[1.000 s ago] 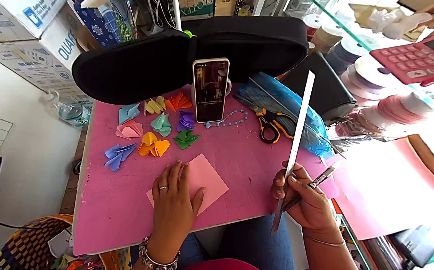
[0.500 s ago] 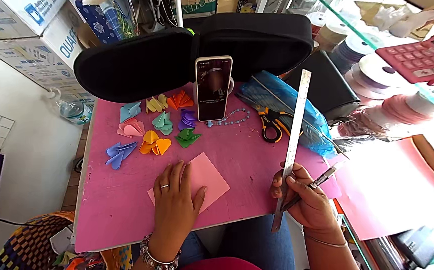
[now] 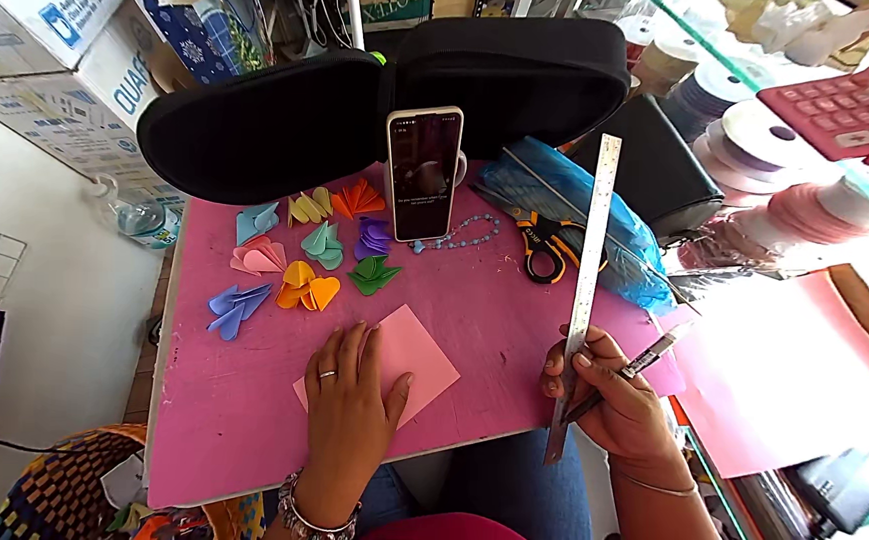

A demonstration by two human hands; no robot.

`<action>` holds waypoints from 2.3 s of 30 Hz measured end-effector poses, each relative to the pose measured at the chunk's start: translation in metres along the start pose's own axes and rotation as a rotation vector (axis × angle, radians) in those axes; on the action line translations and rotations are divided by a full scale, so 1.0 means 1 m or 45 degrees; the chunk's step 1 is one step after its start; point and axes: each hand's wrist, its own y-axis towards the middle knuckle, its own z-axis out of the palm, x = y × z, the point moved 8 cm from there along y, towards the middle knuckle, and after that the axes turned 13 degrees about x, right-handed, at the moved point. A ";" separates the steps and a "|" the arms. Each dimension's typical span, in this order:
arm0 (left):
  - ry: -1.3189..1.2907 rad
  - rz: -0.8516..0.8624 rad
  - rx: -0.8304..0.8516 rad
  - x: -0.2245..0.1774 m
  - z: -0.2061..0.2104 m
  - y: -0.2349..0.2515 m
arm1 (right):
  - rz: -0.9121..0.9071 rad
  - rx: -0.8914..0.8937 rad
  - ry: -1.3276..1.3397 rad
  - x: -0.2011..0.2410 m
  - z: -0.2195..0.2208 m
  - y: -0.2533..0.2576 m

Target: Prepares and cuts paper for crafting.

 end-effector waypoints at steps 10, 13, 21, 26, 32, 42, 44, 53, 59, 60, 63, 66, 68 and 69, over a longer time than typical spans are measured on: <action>-0.001 0.002 0.004 0.000 0.000 0.000 | 0.003 -0.008 0.002 0.000 0.000 -0.001; 0.001 -0.001 0.012 0.000 0.000 0.000 | -0.007 0.002 0.011 0.000 0.000 0.000; 0.003 -0.008 0.017 0.000 0.000 0.000 | -0.005 -0.007 0.006 0.000 0.000 -0.001; -0.005 -0.002 0.009 0.000 0.000 0.000 | -0.004 0.000 -0.009 0.000 0.001 -0.001; 0.002 -0.001 0.018 0.000 0.000 0.000 | -0.009 0.008 -0.001 0.001 0.001 0.000; 0.011 -0.007 0.021 0.000 0.000 0.000 | -0.008 0.001 -0.008 0.000 0.000 0.000; 0.012 -0.006 0.020 -0.001 0.000 0.000 | -0.007 0.004 0.001 0.001 0.001 0.000; 0.005 0.001 0.015 0.000 0.000 0.000 | -0.011 -0.001 0.010 0.001 0.001 -0.001; 0.015 -0.004 0.015 -0.001 0.000 0.000 | -0.008 0.000 -0.001 0.001 0.001 0.000; 0.014 -0.001 0.016 -0.001 0.000 0.000 | -0.006 0.002 0.000 0.001 0.001 0.000; 0.012 -0.002 0.015 -0.001 -0.001 0.000 | -0.006 0.005 0.000 0.001 0.001 0.000; 0.015 -0.005 0.015 0.000 0.000 0.000 | -0.004 0.004 0.002 0.001 0.001 0.000; 0.018 -0.006 0.015 0.000 0.000 0.000 | -0.003 0.009 -0.002 0.001 0.001 0.000; 0.017 -0.005 0.015 -0.001 0.000 0.000 | -0.005 0.010 0.003 0.001 0.001 0.000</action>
